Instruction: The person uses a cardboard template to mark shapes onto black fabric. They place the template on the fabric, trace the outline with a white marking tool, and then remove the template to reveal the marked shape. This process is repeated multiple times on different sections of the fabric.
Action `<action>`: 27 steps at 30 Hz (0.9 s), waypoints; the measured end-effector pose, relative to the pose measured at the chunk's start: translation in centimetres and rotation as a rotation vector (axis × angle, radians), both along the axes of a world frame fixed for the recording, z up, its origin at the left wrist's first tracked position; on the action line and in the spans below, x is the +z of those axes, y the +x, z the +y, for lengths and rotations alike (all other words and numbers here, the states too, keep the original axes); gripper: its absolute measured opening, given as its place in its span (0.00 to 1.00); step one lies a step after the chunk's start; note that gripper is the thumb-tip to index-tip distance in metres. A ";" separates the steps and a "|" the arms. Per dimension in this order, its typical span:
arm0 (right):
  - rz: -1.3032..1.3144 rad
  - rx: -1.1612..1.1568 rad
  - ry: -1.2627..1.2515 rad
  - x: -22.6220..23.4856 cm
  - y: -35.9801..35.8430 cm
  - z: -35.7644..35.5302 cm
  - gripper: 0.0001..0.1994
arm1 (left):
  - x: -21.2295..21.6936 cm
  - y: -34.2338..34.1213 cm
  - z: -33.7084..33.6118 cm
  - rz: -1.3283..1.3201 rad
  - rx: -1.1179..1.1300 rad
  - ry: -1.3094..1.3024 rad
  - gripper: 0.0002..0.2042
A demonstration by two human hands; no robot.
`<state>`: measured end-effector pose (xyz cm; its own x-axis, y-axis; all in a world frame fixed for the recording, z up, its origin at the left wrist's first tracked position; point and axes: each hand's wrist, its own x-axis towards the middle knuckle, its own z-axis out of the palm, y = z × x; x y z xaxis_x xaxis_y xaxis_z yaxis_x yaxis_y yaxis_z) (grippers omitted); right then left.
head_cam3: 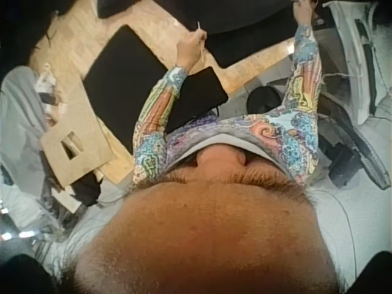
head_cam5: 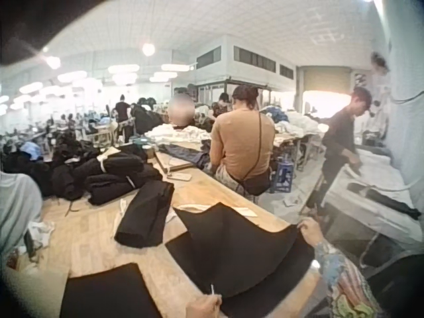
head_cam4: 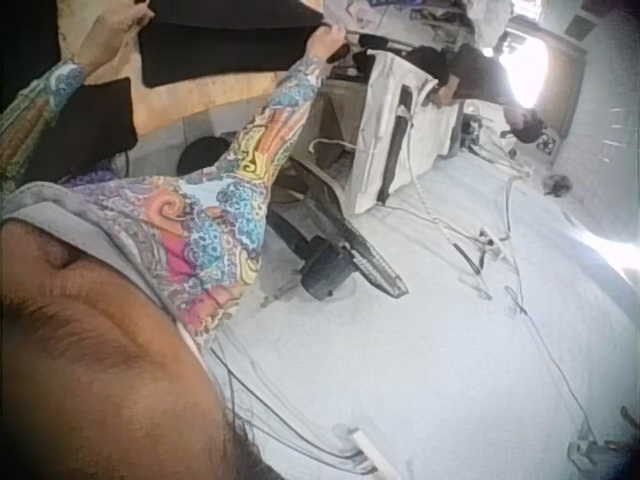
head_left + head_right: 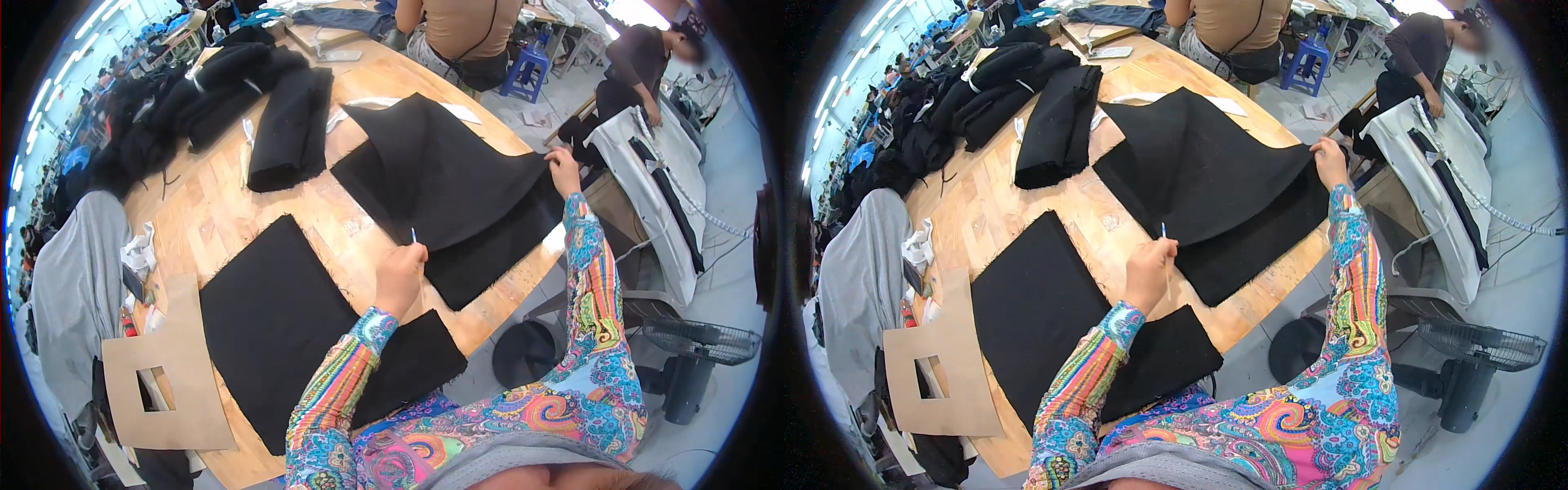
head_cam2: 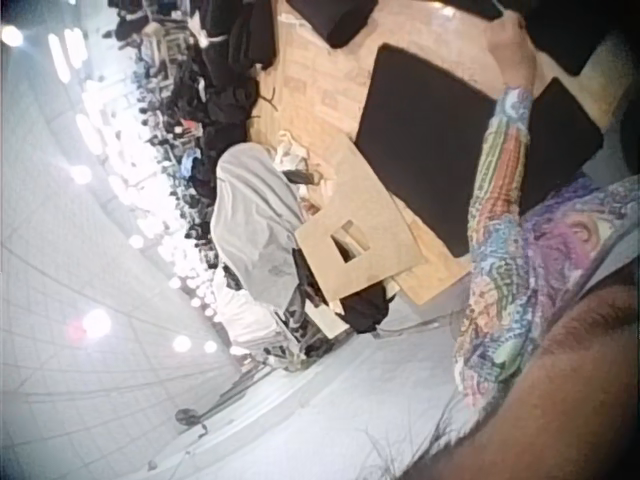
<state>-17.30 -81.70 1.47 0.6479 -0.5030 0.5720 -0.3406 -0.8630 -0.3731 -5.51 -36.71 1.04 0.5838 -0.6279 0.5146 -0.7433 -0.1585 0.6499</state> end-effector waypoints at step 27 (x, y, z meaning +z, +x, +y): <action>-0.155 0.305 -0.093 1.4 10.5 17.5 0.07 | 3.4 -4.8 9.5 0.004 -0.028 -0.070 0.07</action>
